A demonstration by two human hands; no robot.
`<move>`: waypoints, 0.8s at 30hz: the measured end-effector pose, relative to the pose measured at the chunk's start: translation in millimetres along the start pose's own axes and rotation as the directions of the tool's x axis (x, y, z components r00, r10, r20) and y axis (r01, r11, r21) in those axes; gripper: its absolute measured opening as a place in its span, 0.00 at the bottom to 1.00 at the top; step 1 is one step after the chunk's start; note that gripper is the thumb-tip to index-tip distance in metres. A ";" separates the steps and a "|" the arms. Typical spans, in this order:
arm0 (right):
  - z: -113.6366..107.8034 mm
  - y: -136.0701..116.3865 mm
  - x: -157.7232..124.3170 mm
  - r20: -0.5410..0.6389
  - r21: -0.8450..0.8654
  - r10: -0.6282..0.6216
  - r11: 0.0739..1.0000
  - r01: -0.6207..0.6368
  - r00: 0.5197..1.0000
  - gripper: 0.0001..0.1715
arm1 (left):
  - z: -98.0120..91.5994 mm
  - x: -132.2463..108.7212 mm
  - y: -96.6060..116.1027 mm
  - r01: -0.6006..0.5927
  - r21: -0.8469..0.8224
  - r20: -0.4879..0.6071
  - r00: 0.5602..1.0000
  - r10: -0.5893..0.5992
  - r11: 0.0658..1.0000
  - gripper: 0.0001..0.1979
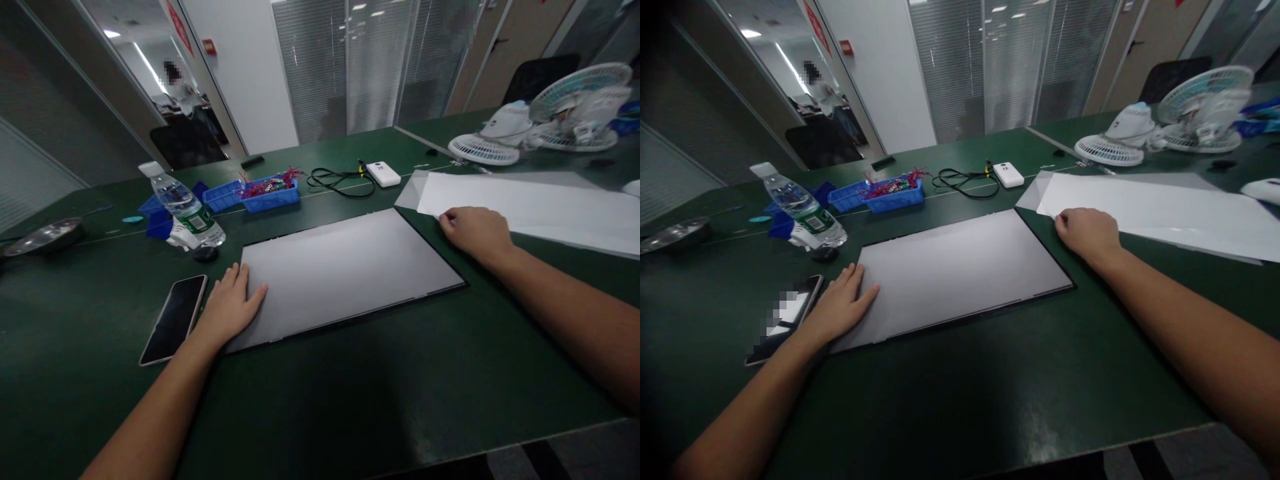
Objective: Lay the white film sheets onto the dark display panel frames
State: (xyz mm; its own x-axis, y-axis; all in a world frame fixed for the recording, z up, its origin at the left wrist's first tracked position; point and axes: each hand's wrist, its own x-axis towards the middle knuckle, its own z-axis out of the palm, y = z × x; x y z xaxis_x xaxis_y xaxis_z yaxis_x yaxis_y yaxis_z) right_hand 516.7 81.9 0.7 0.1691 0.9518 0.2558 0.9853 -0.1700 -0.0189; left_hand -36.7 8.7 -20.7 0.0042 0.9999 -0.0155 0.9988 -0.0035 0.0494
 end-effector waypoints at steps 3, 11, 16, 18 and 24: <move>-5.5 -4.8 -2.4 -0.051 0.027 0.031 0.999 -0.029 0.998 0.30 | -1.3 -0.1 0.6 0.001 0.012 0.010 1.000 -0.001 1.000 0.49; -14.4 -19.2 -22.5 -0.305 0.248 -0.086 0.954 0.166 0.948 0.24 | -2.6 -1.1 1.4 0.003 0.010 0.009 1.000 -0.003 1.000 0.49; -14.7 -41.3 -48.4 -0.382 0.268 -0.547 0.706 0.656 0.745 0.18 | -5.0 -2.1 3.0 0.005 0.014 0.026 1.000 -0.005 1.000 0.49; -16.5 -53.1 -57.5 -0.374 0.228 -0.725 0.532 0.815 0.578 0.15 | -4.9 -2.0 3.0 0.003 0.014 0.021 1.000 -0.004 1.000 0.49; -19.6 -72.0 -66.3 -0.363 0.268 -0.870 0.244 0.932 0.332 0.15 | -2.0 -1.3 1.1 0.001 0.012 0.008 1.000 -0.001 1.000 0.49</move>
State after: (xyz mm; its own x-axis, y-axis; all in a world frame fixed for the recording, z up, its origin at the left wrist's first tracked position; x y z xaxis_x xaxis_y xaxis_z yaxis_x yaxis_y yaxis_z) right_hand 434.1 26.0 4.1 -0.8106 0.3715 0.4528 0.4048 0.9141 -0.0254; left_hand -35.7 7.4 -18.6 0.0038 0.9997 -0.0232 0.9993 -0.0030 0.0371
